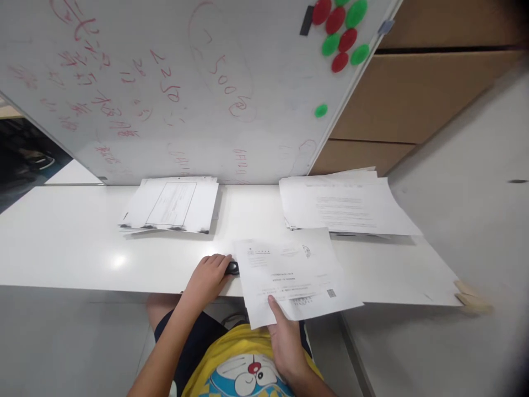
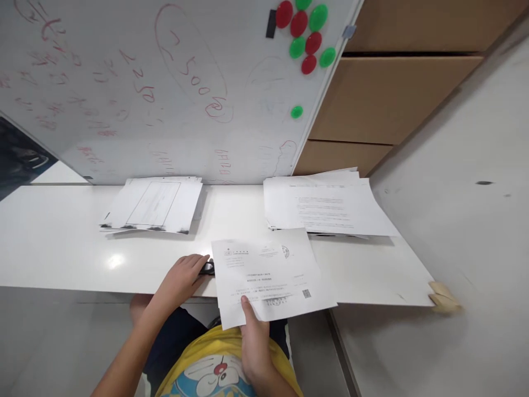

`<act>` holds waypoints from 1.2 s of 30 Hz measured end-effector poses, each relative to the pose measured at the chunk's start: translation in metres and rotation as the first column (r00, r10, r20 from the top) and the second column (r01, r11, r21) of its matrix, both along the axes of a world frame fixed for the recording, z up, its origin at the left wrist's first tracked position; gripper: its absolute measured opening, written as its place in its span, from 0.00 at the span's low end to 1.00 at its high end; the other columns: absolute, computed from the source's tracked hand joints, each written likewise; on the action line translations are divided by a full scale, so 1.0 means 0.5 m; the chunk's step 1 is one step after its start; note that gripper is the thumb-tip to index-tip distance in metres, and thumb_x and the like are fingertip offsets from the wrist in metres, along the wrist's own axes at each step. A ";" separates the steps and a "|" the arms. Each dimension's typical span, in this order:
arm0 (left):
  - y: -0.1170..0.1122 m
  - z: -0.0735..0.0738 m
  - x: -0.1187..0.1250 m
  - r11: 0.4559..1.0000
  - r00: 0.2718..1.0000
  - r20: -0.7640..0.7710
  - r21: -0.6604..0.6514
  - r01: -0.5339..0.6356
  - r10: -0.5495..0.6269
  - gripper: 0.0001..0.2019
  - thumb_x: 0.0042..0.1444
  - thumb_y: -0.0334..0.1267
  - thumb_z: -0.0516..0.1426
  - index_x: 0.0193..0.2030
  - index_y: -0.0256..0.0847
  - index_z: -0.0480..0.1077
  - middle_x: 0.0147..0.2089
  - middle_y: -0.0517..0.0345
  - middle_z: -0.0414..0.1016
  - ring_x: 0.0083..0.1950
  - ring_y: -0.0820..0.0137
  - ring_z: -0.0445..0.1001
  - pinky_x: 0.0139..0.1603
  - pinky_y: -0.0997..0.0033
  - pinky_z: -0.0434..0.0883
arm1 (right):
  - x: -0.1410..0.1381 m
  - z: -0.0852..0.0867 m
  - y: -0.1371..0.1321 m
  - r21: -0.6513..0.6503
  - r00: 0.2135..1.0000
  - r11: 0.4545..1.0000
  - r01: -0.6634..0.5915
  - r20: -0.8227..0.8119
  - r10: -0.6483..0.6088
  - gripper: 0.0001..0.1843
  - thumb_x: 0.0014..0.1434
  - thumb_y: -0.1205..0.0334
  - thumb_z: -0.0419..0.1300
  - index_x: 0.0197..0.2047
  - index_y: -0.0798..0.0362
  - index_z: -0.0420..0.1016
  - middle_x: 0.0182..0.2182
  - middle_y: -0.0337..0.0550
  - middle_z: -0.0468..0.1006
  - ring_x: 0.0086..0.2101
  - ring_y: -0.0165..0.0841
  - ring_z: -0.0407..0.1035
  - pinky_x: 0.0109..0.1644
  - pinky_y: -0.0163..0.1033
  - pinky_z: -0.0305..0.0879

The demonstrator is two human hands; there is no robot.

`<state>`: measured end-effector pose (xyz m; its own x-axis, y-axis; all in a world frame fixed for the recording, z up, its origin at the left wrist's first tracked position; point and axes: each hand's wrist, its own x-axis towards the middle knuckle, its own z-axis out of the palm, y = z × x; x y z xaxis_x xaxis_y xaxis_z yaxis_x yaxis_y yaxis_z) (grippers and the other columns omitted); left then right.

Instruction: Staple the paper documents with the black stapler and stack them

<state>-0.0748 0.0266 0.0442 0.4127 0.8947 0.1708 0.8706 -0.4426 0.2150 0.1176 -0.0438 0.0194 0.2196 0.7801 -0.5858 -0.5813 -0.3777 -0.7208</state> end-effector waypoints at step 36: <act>0.017 -0.067 -0.014 0.984 0.982 0.152 0.124 -0.130 0.111 0.17 0.63 0.42 0.51 0.57 0.41 0.64 0.45 0.47 0.77 0.45 0.61 0.75 0.41 0.63 0.71 | -0.026 -0.040 -0.017 0.131 0.972 0.990 0.054 0.221 -0.082 0.42 0.51 0.48 0.63 0.66 0.47 0.56 0.59 0.40 0.69 0.59 0.41 0.61 0.62 0.45 0.60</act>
